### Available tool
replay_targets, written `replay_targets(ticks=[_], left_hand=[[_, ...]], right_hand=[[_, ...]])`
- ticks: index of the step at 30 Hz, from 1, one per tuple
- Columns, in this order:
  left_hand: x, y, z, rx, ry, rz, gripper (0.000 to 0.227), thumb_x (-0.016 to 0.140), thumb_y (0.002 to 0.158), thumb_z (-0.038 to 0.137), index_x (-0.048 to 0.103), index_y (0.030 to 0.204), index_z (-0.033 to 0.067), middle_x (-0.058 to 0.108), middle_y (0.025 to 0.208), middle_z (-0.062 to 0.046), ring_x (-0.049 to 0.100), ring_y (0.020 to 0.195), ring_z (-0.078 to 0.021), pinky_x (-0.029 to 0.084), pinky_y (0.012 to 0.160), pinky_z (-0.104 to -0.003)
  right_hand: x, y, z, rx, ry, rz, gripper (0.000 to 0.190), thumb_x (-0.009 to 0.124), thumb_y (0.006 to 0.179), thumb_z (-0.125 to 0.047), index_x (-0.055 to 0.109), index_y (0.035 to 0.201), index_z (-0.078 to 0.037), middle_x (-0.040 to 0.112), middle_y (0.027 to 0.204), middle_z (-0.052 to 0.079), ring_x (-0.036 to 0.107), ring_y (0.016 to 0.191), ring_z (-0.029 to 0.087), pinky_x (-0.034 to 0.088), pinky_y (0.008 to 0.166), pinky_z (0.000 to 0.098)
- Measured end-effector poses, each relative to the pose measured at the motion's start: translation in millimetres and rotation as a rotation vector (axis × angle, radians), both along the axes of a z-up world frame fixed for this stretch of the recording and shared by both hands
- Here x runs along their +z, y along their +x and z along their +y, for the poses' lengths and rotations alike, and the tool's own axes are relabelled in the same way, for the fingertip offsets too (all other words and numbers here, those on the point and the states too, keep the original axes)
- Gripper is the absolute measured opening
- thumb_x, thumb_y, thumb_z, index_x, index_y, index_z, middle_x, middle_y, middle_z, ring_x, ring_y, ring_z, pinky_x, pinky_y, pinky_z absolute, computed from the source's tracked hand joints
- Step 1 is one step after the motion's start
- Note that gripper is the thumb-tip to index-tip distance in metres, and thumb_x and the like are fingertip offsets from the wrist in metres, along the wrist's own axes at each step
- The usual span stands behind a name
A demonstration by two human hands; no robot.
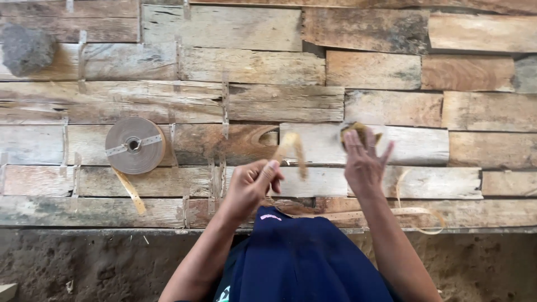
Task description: The person repeatedly dips a perforated strap into a container of brown paste and presses the coated strap onto a wooden plank surface. They smooth the strap with their hands and repeat the process on adjacent sections of the plank.
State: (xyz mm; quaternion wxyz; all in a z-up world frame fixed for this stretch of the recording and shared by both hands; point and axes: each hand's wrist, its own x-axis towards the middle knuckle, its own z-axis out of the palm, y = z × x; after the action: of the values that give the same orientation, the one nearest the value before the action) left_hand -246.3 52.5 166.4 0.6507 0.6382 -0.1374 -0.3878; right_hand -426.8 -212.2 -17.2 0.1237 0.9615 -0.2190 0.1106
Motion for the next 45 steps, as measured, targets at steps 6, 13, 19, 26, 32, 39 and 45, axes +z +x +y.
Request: replay_targets(ticks=[6, 13, 19, 26, 32, 39, 45], left_hand=[[-65, 11, 6, 0.19, 0.165, -0.077, 0.031, 0.046, 0.108, 0.017, 0.073, 0.098, 0.0042, 0.075, 0.084, -0.013, 0.054, 0.064, -0.0144, 0.048, 0.06, -0.025], [-186, 10, 11, 0.138, 0.269, -0.877, 0.018, 0.061, 0.103, 0.02, 0.075, 0.092, 0.0136, 0.076, 0.1, -0.009, 0.064, 0.094, -0.0294, 0.052, 0.088, -0.035], [-183, 16, 14, 0.183, 0.194, -0.97, 0.012, 0.065, 0.1, 0.016, 0.076, 0.096, 0.0135, 0.077, 0.113, -0.003, 0.062, 0.095, -0.0256, 0.052, 0.087, -0.034], [-182, 22, 13, 0.159, 0.175, -0.894, 0.015, 0.063, 0.101, 0.021, 0.077, 0.097, 0.0194, 0.076, 0.12, 0.001, 0.062, 0.095, -0.025, 0.052, 0.087, -0.035], [-181, 28, 13, 0.154, 0.157, -0.821, 0.017, 0.061, 0.102, 0.022, 0.077, 0.097, 0.0204, 0.076, 0.12, 0.001, 0.063, 0.095, -0.0258, 0.053, 0.086, -0.036], [-179, 30, 13, 0.109, 0.209, -0.752, 0.019, 0.059, 0.103, 0.028, 0.077, 0.097, 0.0247, 0.076, 0.12, 0.004, 0.063, 0.097, -0.026, 0.052, 0.085, -0.038], [-182, 32, 15, 0.095, 0.213, -0.696, 0.019, 0.06, 0.103, 0.03, 0.077, 0.095, 0.0277, 0.077, 0.117, 0.006, 0.064, 0.098, -0.0244, 0.052, 0.085, -0.037]], right_hand=[[22, 30, 31, 0.097, 0.21, -0.262, 0.061, 0.069, 0.074, -0.009, 0.07, 0.134, -0.018, 0.066, 0.132, 0.014, 0.054, 0.136, 0.041, 0.025, 0.118, 0.0681], [-18, 86, 78, 0.004, 0.547, 0.206, 0.058, 0.036, 0.107, -0.052, 0.04, 0.159, -0.027, 0.019, 0.173, 0.007, 0.01, 0.158, 0.041, 0.016, 0.118, 0.0729], [-26, 83, 76, 0.011, 0.584, 0.218, 0.061, 0.032, 0.107, -0.056, 0.028, 0.163, -0.033, 0.009, 0.175, 0.006, 0.005, 0.157, 0.043, 0.012, 0.118, 0.0756], [-23, 79, 74, 0.043, 0.577, 0.214, 0.061, 0.036, 0.107, -0.053, 0.027, 0.164, -0.033, 0.011, 0.175, 0.005, 0.008, 0.157, 0.042, 0.012, 0.118, 0.0747], [-22, 75, 77, 0.052, 0.54, 0.237, 0.061, 0.038, 0.106, -0.052, 0.028, 0.163, -0.034, 0.013, 0.174, 0.004, 0.009, 0.157, 0.041, 0.013, 0.119, 0.0727], [-26, 76, 75, 0.066, 0.51, 0.154, 0.062, 0.046, 0.103, -0.051, 0.034, 0.161, -0.036, 0.022, 0.172, 0.006, 0.018, 0.155, 0.041, 0.018, 0.117, 0.0719], [-23, 71, 81, 0.05, 0.537, 0.152, 0.059, 0.044, 0.104, -0.051, 0.035, 0.161, -0.036, 0.022, 0.172, 0.004, 0.017, 0.156, 0.039, 0.017, 0.119, 0.0701]])
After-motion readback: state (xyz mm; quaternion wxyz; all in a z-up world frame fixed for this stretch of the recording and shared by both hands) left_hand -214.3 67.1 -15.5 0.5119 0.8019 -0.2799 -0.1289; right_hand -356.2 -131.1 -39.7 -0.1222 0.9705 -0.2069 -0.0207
